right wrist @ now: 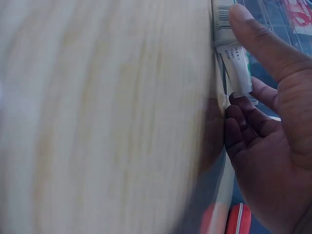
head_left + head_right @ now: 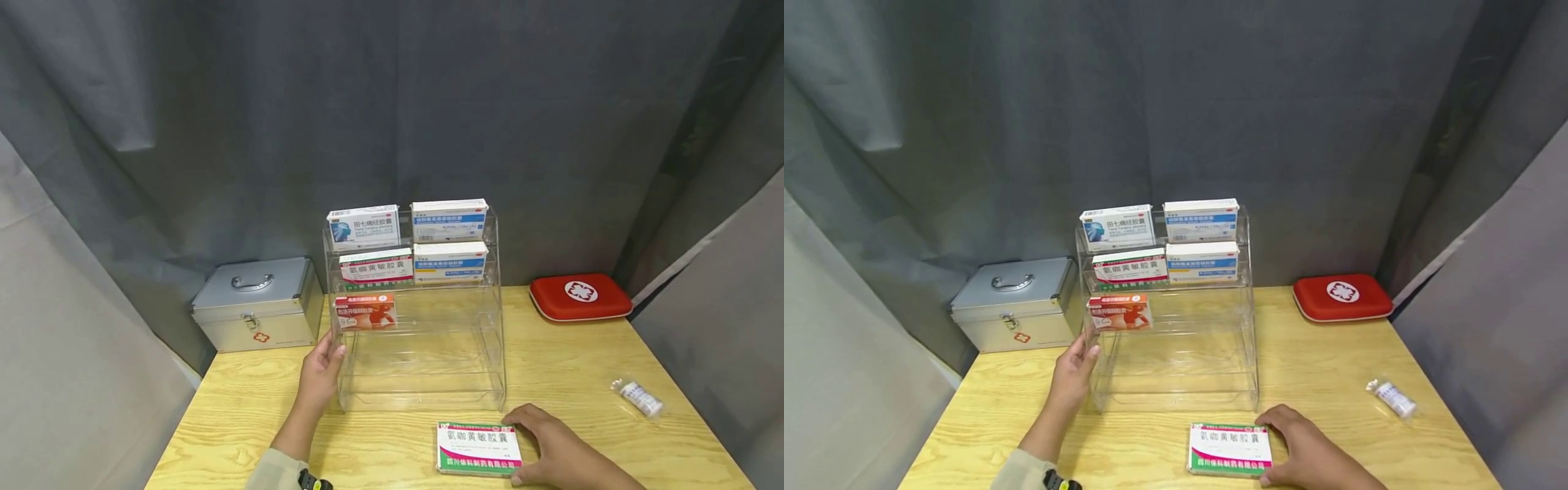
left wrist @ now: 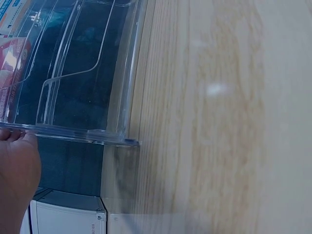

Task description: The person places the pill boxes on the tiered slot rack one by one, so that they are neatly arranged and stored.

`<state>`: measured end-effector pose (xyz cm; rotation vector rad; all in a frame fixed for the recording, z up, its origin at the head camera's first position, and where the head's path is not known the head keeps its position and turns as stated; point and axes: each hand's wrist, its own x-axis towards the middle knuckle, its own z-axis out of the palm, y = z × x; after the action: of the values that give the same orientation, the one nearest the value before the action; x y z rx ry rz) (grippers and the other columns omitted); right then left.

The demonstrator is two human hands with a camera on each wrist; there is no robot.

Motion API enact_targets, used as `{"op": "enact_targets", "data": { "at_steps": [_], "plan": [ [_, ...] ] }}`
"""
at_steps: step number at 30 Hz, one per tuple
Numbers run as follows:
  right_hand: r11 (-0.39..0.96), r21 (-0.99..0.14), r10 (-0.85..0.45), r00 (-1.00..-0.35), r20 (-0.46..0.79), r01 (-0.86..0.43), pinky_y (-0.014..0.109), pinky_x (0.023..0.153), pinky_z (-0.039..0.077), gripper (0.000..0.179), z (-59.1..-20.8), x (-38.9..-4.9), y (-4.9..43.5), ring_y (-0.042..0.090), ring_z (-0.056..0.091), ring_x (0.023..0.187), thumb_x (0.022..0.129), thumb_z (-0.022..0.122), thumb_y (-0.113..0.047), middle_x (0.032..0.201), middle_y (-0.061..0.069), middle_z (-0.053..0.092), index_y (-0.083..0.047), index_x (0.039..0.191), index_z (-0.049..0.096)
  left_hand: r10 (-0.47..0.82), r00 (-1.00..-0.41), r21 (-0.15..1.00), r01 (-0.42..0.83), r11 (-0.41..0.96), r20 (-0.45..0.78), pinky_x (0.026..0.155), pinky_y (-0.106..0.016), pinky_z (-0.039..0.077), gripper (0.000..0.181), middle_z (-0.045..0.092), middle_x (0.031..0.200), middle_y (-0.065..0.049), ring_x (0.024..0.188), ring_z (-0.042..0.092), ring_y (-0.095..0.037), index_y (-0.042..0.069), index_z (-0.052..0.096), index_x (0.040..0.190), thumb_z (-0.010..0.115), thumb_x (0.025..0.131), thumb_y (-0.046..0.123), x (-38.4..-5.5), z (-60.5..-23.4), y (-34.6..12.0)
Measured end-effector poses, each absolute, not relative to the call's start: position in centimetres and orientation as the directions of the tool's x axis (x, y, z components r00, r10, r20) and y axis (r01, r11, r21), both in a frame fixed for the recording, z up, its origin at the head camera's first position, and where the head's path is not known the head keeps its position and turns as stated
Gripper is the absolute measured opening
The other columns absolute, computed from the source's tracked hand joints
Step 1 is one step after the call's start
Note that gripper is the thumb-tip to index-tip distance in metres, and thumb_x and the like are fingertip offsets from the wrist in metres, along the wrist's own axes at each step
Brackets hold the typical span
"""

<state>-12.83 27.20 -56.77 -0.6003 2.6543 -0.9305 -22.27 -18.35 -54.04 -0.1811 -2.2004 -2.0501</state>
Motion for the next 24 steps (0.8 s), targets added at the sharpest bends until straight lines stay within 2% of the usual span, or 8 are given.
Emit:
{"op": "enact_targets", "data": {
  "at_steps": [5, 8, 12, 18, 24],
  "plan": [
    [0.657, -0.723, -0.412, -0.905, -0.106, -0.214, 0.021, 0.09, 0.06, 0.079, -56.6, -12.9, 27.2, 0.01, 0.064, 0.111, 0.068, 0.104, -0.04, 0.126, 0.001, 0.067, -0.016, 0.131, 0.063, 0.0, -0.985, 0.981, 0.173, 0.086, 0.174, 0.128, -0.032, 0.034, 0.057, 0.037, 0.176, -0.009, 0.163, 0.035, -0.032, 0.01, 0.04, 0.168, 0.057, 0.114, 0.01, -22.3, -54.0, -18.3],
    [0.568, -0.802, -0.414, -0.906, -0.086, -0.183, 0.025, 0.082, 0.065, 0.067, -56.5, -12.9, 27.3, 0.007, 0.069, 0.1, 0.075, 0.102, -0.027, 0.119, 0.006, 0.068, -0.012, 0.127, 0.063, -0.007, -0.986, 0.982, 0.168, 0.091, 0.169, 0.128, -0.032, 0.035, 0.056, 0.038, 0.175, -0.01, 0.163, 0.036, -0.032, 0.01, 0.042, 0.168, 0.057, 0.114, 0.009, -22.2, -54.0, -18.3],
    [0.494, -0.854, -0.395, -0.917, -0.053, -0.163, 0.026, 0.079, 0.068, 0.049, -56.2, -12.7, 27.4, 0.008, 0.071, 0.101, 0.085, 0.095, -0.014, 0.117, 0.009, 0.07, -0.011, 0.123, 0.064, -0.007, -0.985, 0.98, 0.173, 0.097, 0.175, 0.128, -0.034, 0.035, 0.056, 0.039, 0.175, -0.012, 0.162, 0.037, -0.035, 0.009, 0.043, 0.167, 0.058, 0.113, 0.009, -22.3, -54.0, -18.3],
    [0.493, -0.844, -0.309, -0.949, 0.057, -0.212, 0.024, 0.078, 0.066, 0.025, -55.5, -12.8, 27.4, 0.002, 0.07, 0.101, 0.095, 0.086, -0.016, 0.113, 0.002, 0.075, -0.017, 0.115, 0.07, -0.01, -0.984, 0.98, 0.174, 0.094, 0.176, 0.128, -0.035, 0.036, 0.056, 0.04, 0.174, -0.012, 0.161, 0.038, -0.035, 0.011, 0.044, 0.167, 0.059, 0.113, 0.011, -22.3, -54.0, -18.3],
    [0.446, -0.869, -0.216, -0.968, 0.127, -0.213, 0.026, 0.077, 0.068, 0.025, -52.7, -13.5, 27.4, 0.004, 0.073, 0.102, 0.095, 0.085, -0.012, 0.116, 0.007, 0.075, -0.012, 0.116, 0.071, -0.016, -0.985, 0.981, 0.172, 0.085, 0.174, 0.127, -0.036, 0.037, 0.055, 0.041, 0.173, -0.015, 0.16, 0.04, -0.037, 0.009, 0.044, 0.166, 0.058, 0.113, 0.009, -22.4, -54.1, -18.4]
  ]
}}
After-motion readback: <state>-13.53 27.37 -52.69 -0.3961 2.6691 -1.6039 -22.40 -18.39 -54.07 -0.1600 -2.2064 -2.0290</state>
